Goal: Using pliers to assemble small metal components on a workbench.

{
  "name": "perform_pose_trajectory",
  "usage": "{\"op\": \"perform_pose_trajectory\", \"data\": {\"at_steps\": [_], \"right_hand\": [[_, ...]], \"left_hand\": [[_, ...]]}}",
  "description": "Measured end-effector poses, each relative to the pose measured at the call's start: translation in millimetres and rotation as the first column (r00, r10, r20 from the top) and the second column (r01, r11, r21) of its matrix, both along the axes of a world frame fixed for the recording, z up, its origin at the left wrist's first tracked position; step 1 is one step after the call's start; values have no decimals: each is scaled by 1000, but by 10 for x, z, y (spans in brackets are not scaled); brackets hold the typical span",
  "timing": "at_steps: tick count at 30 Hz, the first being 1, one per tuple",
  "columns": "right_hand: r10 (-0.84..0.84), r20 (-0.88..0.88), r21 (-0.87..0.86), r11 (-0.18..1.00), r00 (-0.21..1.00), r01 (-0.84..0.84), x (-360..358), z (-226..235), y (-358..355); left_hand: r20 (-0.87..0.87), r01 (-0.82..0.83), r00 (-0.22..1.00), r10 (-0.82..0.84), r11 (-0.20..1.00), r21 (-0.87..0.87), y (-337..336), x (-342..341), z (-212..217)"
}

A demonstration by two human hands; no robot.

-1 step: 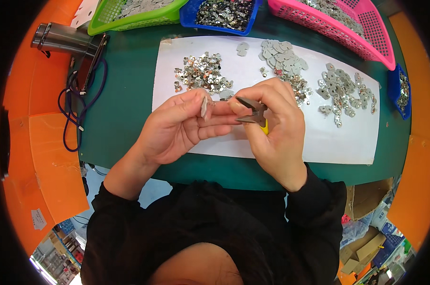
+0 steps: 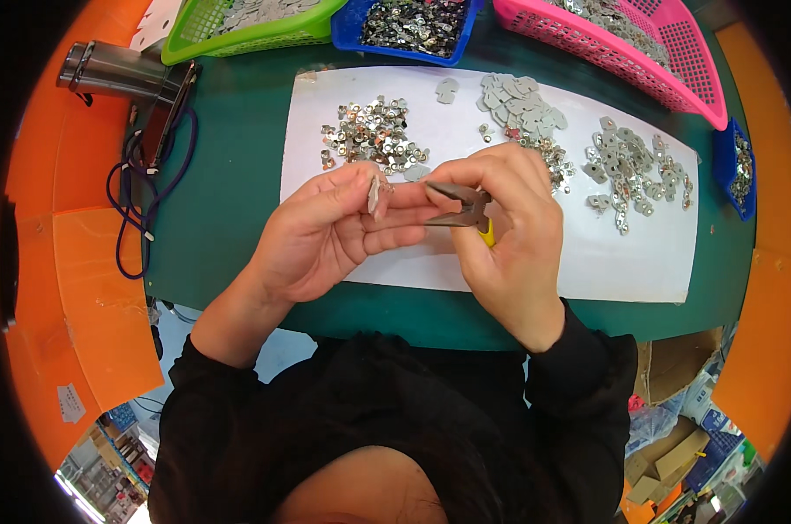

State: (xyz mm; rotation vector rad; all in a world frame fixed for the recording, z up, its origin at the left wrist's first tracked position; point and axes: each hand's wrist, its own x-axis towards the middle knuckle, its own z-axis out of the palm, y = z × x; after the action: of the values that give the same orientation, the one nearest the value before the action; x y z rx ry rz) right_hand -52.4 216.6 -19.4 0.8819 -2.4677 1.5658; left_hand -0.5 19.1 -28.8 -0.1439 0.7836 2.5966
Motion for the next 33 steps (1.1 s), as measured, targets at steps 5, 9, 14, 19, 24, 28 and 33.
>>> {"op": "perform_pose_trajectory", "data": {"at_steps": [5, 9, 14, 19, 24, 28, 33], "right_hand": [[-60, -335, 147, 982, 940, 115, -46, 13, 16], [-72, -210, 137, 985, 975, 103, -47, 10, 22], [-81, -74, 124, 988, 994, 89, -15, 102, 9], [-74, 38, 159, 985, 997, 67, 22, 86, -34], [-101, 62, 85, 992, 993, 95, 20, 48, -41], [-65, 34, 97, 993, 997, 62, 5, 38, -14], [-48, 82, 160, 987, 995, 34, 22, 120, -10]], "left_hand": [[-41, -31, 999, 31, 1000, 3, 15, 20, 68], [34, -43, 998, 43, 999, 12, -1, 5, 70], [35, -70, 997, 70, 997, -11, -11, 10, 44], [-85, -97, 992, 88, 989, -112, 48, 76, 38], [-163, -105, 985, 50, 932, -348, 59, 87, 55], [-170, -110, 985, 44, 910, -400, 56, 81, 67], [-188, -123, 981, 46, 900, -419, 64, 83, 61]]}}
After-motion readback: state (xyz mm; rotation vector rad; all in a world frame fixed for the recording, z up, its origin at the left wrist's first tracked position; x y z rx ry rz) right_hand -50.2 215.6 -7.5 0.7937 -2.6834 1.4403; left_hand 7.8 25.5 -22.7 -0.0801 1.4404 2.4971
